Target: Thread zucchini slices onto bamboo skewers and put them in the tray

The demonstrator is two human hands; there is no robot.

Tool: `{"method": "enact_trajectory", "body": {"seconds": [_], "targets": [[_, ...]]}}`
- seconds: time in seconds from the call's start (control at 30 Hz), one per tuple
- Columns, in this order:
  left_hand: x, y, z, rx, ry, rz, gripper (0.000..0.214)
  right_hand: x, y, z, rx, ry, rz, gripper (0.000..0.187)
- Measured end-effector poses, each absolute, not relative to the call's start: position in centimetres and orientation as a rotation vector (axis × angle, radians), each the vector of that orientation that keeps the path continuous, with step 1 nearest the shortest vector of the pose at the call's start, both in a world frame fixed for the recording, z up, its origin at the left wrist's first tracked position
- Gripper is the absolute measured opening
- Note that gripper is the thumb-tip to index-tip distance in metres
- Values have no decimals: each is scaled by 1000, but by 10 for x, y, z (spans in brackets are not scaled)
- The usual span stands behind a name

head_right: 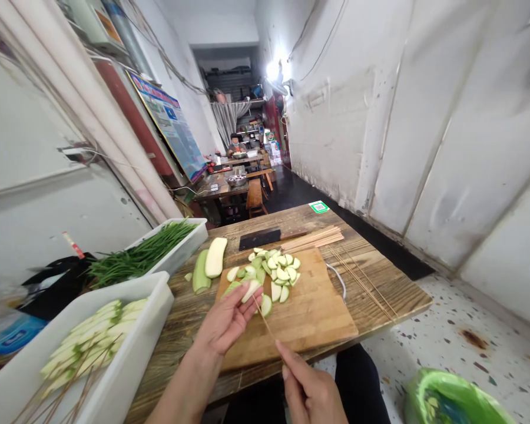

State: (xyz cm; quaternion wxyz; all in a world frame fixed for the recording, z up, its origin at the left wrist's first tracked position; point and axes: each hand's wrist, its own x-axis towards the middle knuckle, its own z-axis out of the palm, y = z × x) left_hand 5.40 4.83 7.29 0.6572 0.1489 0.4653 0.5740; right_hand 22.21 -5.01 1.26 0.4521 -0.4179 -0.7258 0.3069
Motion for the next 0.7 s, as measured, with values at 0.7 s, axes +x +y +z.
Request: {"method": "enact_trajectory", "body": {"seconds": [0.7], "targets": [[58, 49, 69, 371, 1064, 1292, 8, 224, -56, 17, -1066, -1741, 747, 38]]}}
